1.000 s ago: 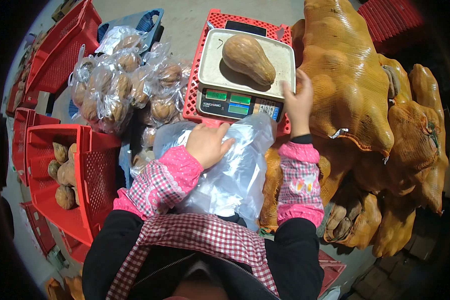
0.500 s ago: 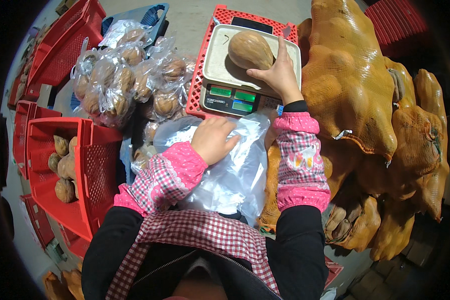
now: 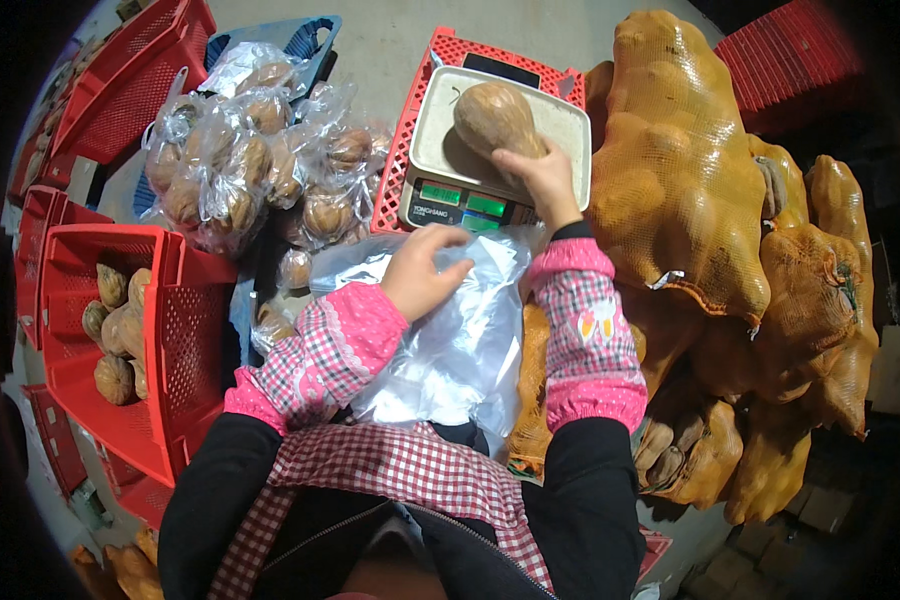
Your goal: The person repeatedly picks root vegetables from a sack, places them on a digital scale, and then puts them into plastic bags. The person also places the filled bags into red crates. The process is repeated for multiple vegetables.
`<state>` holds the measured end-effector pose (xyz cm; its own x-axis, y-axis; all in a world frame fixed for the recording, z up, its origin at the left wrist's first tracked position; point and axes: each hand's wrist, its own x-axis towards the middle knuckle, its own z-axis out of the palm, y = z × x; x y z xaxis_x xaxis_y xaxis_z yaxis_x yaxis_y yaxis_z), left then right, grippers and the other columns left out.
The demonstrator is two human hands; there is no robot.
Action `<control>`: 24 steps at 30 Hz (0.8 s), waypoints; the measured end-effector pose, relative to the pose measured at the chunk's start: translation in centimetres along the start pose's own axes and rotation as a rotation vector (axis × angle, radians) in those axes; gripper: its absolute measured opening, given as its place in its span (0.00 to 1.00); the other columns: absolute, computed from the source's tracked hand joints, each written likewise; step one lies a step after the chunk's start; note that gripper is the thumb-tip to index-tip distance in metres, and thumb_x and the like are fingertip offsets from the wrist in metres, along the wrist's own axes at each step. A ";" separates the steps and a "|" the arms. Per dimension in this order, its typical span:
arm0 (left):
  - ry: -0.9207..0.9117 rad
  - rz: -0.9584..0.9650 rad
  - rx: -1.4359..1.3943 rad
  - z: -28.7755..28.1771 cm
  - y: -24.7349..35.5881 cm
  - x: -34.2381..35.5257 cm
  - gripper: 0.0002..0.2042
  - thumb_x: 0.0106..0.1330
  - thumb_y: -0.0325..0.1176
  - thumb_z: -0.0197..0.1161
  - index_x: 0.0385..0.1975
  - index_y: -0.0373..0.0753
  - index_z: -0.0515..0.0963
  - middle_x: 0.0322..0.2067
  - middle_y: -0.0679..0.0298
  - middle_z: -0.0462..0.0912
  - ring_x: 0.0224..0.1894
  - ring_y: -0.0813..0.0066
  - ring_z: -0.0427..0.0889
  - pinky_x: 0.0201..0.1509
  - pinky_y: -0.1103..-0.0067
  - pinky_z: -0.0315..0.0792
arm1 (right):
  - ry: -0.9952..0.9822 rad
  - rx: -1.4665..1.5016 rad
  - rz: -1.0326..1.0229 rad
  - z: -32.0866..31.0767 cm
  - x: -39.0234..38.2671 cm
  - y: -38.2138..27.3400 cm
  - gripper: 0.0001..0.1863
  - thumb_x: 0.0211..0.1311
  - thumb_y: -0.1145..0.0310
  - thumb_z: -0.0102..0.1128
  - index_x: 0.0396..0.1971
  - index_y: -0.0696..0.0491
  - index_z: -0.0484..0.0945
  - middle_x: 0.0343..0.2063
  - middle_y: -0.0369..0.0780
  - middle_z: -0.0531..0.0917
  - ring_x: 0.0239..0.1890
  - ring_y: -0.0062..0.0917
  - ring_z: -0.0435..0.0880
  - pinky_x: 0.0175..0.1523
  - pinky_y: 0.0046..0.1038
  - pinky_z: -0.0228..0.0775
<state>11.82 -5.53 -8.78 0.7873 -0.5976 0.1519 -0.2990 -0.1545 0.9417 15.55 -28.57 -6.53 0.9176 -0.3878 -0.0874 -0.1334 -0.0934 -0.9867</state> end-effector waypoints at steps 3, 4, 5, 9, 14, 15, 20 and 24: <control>0.108 -0.220 -0.566 -1.4 0.4 0.7 0.31 0.54 0.34 0.69 0.57 0.36 0.62 0.45 0.60 0.73 0.48 0.73 0.71 0.53 0.76 0.66 | -0.226 0.387 0.071 2.1 -3.7 -0.8 0.31 0.46 0.67 0.69 0.52 0.60 0.68 0.43 0.39 0.78 0.45 0.23 0.77 0.50 0.25 0.69; 0.115 -0.165 -0.650 -1.9 0.7 0.6 0.37 0.52 0.37 0.71 0.60 0.37 0.57 0.49 0.58 0.70 0.51 0.69 0.71 0.56 0.73 0.66 | -0.340 0.571 0.005 3.4 -5.2 -1.0 0.38 0.40 0.68 0.72 0.55 0.58 0.65 0.48 0.40 0.75 0.50 0.24 0.73 0.54 0.25 0.66; 0.105 -0.091 -0.669 -2.1 1.2 0.1 0.41 0.50 0.38 0.72 0.61 0.38 0.54 0.52 0.58 0.69 0.52 0.68 0.70 0.57 0.71 0.64 | -0.316 0.528 -0.068 4.5 -6.5 -1.6 0.42 0.38 0.68 0.73 0.56 0.58 0.62 0.49 0.40 0.73 0.51 0.25 0.72 0.55 0.26 0.65; 0.175 0.139 -0.979 -2.0 3.7 -3.6 0.53 0.45 0.40 0.77 0.66 0.41 0.43 0.61 0.59 0.59 0.63 0.65 0.60 0.63 0.68 0.59 | 0.079 -0.165 -0.515 9.5 -13.4 -4.3 0.46 0.36 0.70 0.75 0.58 0.56 0.57 0.53 0.43 0.68 0.55 0.29 0.69 0.59 0.30 0.63; 0.142 0.092 -1.423 -7.1 2.7 -9.1 0.42 0.47 0.47 0.74 0.60 0.39 0.59 0.53 0.61 0.71 0.55 0.69 0.71 0.60 0.74 0.67 | -0.194 -0.618 -0.857 14.1 -22.3 -7.2 0.39 0.40 0.77 0.64 0.58 0.58 0.63 0.58 0.55 0.62 0.58 0.51 0.63 0.62 0.43 0.56; 0.126 -0.115 -1.457 -9.2 1.8 -10.4 0.43 0.48 0.56 0.69 0.60 0.39 0.59 0.51 0.57 0.73 0.52 0.65 0.75 0.56 0.73 0.72 | -0.317 -0.553 -0.856 15.0 -23.6 -7.3 0.35 0.39 0.78 0.64 0.55 0.57 0.68 0.57 0.52 0.64 0.59 0.50 0.63 0.62 0.44 0.55; -0.079 -0.039 -1.853 -17.6 -0.3 -19.3 0.57 0.44 0.68 0.63 0.66 0.34 0.44 0.43 0.52 0.72 0.37 0.61 0.75 0.37 0.70 0.73 | -0.726 -0.568 -0.839 17.5 -26.3 -7.3 0.27 0.41 0.74 0.64 0.47 0.54 0.74 0.52 0.46 0.71 0.56 0.43 0.68 0.60 0.42 0.58; 0.343 0.013 -1.495 -25.2 1.2 -28.7 0.55 0.39 0.66 0.67 0.61 0.30 0.54 0.45 0.46 0.71 0.38 0.55 0.75 0.41 0.64 0.73 | -0.671 -0.525 -0.618 16.1 -25.4 -5.8 0.22 0.41 0.80 0.63 0.43 0.57 0.76 0.44 0.46 0.77 0.47 0.37 0.76 0.51 0.31 0.67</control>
<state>2.44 31.24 -4.50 0.9345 -0.3551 0.0247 0.3264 0.8823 0.3391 -1.00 -3.45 -0.81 0.8789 0.4355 0.1945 0.4307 -0.5495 -0.7159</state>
